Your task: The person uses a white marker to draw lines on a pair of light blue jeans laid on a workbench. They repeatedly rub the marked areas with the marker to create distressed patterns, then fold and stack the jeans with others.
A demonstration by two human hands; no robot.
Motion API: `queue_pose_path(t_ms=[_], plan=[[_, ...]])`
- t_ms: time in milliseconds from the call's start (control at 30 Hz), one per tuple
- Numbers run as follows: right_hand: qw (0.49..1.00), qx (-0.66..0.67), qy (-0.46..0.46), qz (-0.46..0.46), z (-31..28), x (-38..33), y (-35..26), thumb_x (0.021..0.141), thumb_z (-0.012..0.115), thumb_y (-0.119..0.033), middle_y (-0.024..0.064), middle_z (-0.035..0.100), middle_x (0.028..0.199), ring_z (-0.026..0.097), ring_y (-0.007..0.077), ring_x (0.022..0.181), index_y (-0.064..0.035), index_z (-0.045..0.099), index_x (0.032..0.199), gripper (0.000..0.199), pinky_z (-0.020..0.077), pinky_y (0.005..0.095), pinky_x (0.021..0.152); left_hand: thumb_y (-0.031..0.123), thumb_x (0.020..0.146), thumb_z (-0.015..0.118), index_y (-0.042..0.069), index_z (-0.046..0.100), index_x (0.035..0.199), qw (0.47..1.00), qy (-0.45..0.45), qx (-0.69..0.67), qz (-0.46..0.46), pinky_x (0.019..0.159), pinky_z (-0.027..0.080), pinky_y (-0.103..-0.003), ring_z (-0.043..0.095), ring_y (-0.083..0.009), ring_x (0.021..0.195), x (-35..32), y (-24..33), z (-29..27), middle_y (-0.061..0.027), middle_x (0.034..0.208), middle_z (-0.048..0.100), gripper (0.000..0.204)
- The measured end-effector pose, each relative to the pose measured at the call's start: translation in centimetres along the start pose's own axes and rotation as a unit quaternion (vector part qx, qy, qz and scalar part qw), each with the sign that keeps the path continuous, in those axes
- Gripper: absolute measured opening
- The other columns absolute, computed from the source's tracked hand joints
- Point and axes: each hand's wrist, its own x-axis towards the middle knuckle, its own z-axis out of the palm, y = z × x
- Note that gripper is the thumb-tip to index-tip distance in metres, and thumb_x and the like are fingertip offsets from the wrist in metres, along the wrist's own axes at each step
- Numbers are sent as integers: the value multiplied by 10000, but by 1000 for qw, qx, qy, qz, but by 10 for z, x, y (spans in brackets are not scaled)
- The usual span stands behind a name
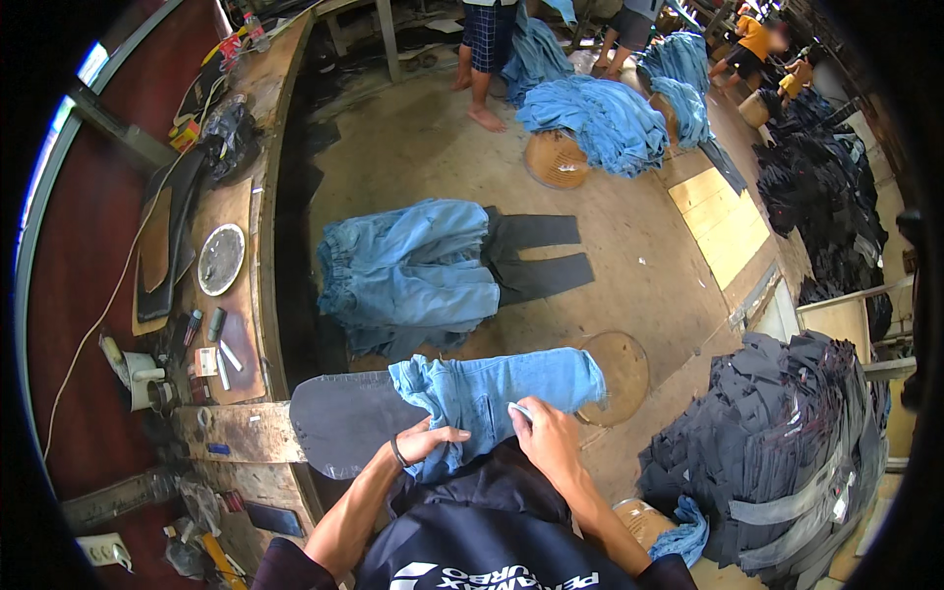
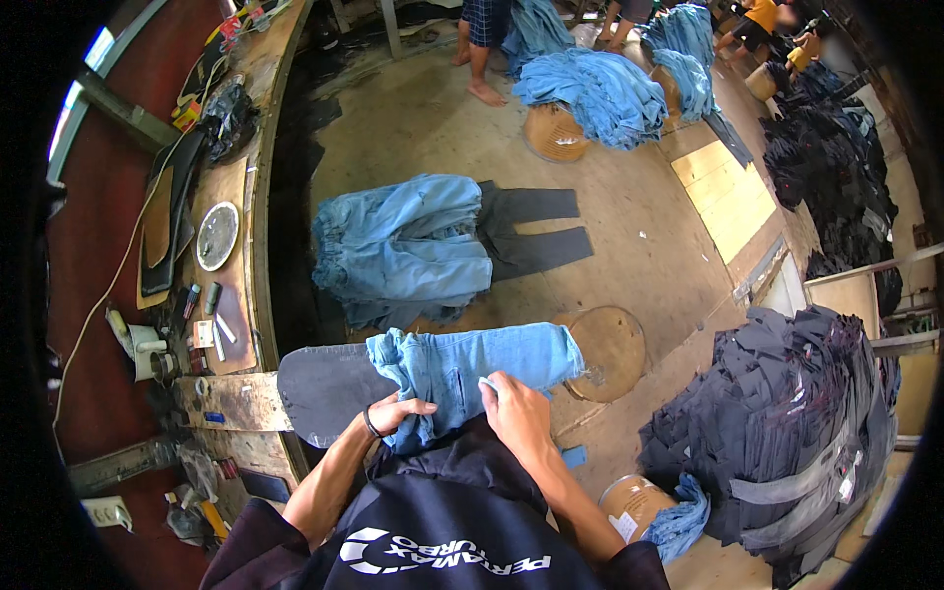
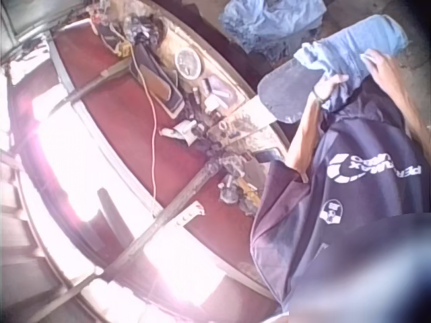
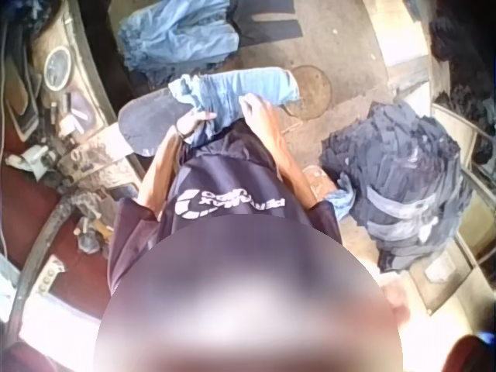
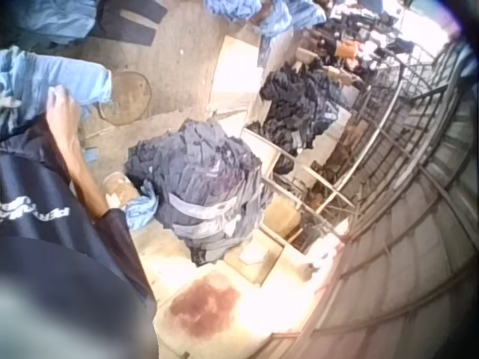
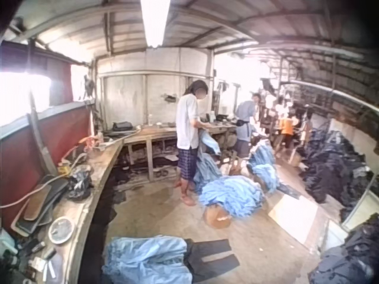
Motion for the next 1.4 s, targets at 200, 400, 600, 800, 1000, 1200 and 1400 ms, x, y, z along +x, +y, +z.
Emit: queue_pose_path(t_ms=[200,400,600,800,1000,1200,1400], plan=[[997,-20,70,-14,-1,19,7,987,729,-262,143,752,845,732,380,741,-86,703,928,188,575,482,634,189,972,731,-22,630,1382,998,21,-41,50,1010,545,-354,685,-186,1101,-5,14,16,-78,1237,723,472],[999,-20,-19,-44,-6,25,7,991,721,-245,141,738,828,727,380,739,-81,701,931,175,570,493,633,227,962,744,-19,618,1385,992,20,-48,114,1005,546,-358,683,-192,1102,-10,12,21,-82,1241,716,505],[998,-39,49,-9,-3,35,1,993,723,-257,155,730,827,720,385,748,-79,687,919,195,560,492,640,259,975,759,-5,654,1338,997,3,-32,66,1047,495,-340,631,-158,1145,2,5,9,-49,1218,708,461],[983,-93,87,135,3,39,-7,964,752,-273,215,739,807,734,430,748,-52,732,989,223,563,504,653,236,1006,753,1,687,1290,985,83,-26,152,973,551,-354,673,-163,1076,-9,9,-15,-41,1151,735,374],[971,-10,112,211,29,28,-28,1002,730,-272,225,729,836,722,360,742,-3,685,1025,274,528,447,668,104,1009,702,25,652,1344,914,194,-347,80,989,612,-505,741,-313,1095,-88,-17,-96,-147,1238,742,347],[953,65,164,248,64,14,-57,1012,726,-172,38,631,742,547,107,684,5,656,1036,191,442,322,625,573,1043,611,59,530,1520,884,-89,-456,50,1193,432,-573,583,-340,1394,-42,2,-118,-153,1513,609,706],[957,127,146,217,89,18,-78,1011,731,-210,87,667,770,589,162,687,-7,657,1019,216,483,357,645,164,991,709,7,670,1375,994,-18,-1,109,1057,546,-396,675,-225,1207,-29,48,-108,-106,1321,722,417]])
